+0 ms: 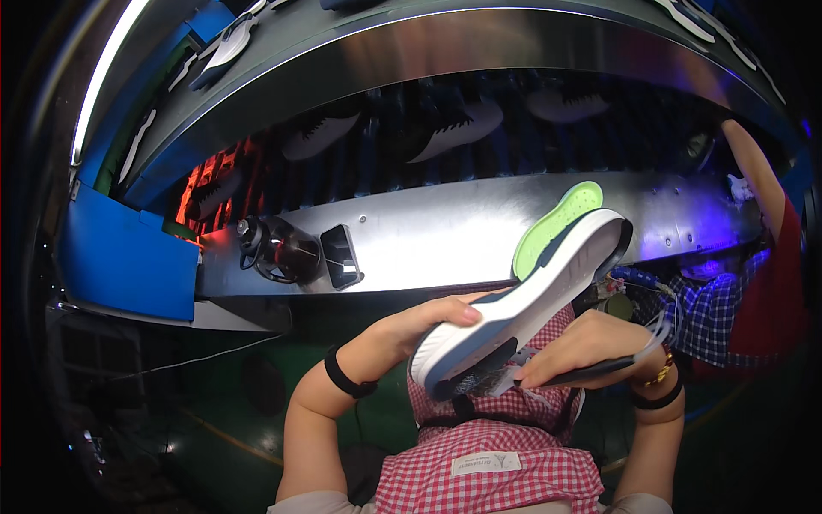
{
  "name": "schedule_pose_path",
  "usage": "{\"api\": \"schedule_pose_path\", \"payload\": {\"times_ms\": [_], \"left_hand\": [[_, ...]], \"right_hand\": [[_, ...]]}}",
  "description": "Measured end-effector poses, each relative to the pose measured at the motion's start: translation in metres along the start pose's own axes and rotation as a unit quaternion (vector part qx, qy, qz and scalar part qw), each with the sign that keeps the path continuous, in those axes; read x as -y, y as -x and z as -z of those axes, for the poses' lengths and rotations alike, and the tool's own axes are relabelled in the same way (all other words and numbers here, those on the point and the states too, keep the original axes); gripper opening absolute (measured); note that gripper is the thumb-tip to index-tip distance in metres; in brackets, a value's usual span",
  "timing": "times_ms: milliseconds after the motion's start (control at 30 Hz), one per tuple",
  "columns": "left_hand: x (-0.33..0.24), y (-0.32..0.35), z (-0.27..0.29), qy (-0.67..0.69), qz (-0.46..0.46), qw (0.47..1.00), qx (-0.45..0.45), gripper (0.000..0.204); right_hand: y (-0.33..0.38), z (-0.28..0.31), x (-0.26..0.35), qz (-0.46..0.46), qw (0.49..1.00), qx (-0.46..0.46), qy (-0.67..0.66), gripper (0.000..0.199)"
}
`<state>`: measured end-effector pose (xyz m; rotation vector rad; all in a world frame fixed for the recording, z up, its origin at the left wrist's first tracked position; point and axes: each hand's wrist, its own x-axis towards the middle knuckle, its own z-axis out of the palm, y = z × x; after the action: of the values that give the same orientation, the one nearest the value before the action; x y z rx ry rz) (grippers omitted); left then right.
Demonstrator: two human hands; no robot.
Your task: Apply adhesive to the edges and interior of shoe soles using a brush.
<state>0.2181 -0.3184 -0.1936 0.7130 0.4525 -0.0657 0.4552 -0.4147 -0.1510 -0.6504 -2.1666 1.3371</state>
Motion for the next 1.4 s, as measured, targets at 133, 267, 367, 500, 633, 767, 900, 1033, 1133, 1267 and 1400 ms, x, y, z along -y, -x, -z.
{"api": "schedule_pose_path", "payload": {"times_ms": [133, 267, 367, 500, 633, 767, 900, 1033, 1133, 1267, 1400], "left_hand": [[0.013, 0.006, 0.009, 0.068, 0.042, 0.997, -0.008, 0.077], [0.018, 0.008, 0.008, 0.126, 0.008, 0.992, 0.000, 0.080], [0.020, 0.013, 0.008, 0.174, -0.008, 0.984, 0.048, 0.082], [0.020, 0.009, 0.011, 0.163, -0.008, 0.986, 0.031, 0.084], [0.019, 0.015, 0.015, 0.169, -0.023, 0.985, -0.007, 0.086], [0.025, 0.015, 0.026, 0.217, -0.060, 0.974, 0.010, 0.077], [0.025, 0.018, 0.028, 0.241, -0.079, 0.967, 0.001, 0.075], [0.024, 0.019, 0.031, 0.271, -0.103, 0.957, -0.003, 0.073], [0.028, 0.025, 0.033, 0.290, -0.126, 0.948, -0.015, 0.071], [0.029, 0.035, 0.036, 0.347, -0.163, 0.923, -0.027, 0.069], [0.021, 0.053, 0.031, 0.433, -0.202, 0.878, -0.035, 0.068]], "right_hand": [[0.002, -0.005, -0.009, 0.070, 0.992, -0.105, 0.020, 0.019], [0.011, -0.003, 0.006, -0.044, 0.999, -0.018, 0.018, 0.019], [0.011, -0.006, 0.011, 0.000, 0.994, -0.106, 0.006, 0.020], [0.014, -0.013, -0.004, -0.002, 0.994, -0.109, -0.011, 0.019], [0.021, 0.000, 0.016, -0.035, 0.995, -0.096, 0.019, 0.019], [0.024, -0.004, -0.010, -0.015, 0.983, -0.179, -0.038, 0.016], [0.027, 0.006, 0.009, -0.033, 0.993, -0.114, 0.016, 0.016], [0.031, 0.000, -0.019, -0.033, 0.966, -0.255, -0.014, 0.020], [0.034, -0.005, -0.020, -0.034, 0.980, -0.194, -0.040, 0.022], [0.035, 0.002, -0.022, -0.009, 0.958, -0.284, -0.024, 0.021], [0.030, 0.000, -0.033, -0.019, 0.962, -0.272, -0.028, 0.022]]}}
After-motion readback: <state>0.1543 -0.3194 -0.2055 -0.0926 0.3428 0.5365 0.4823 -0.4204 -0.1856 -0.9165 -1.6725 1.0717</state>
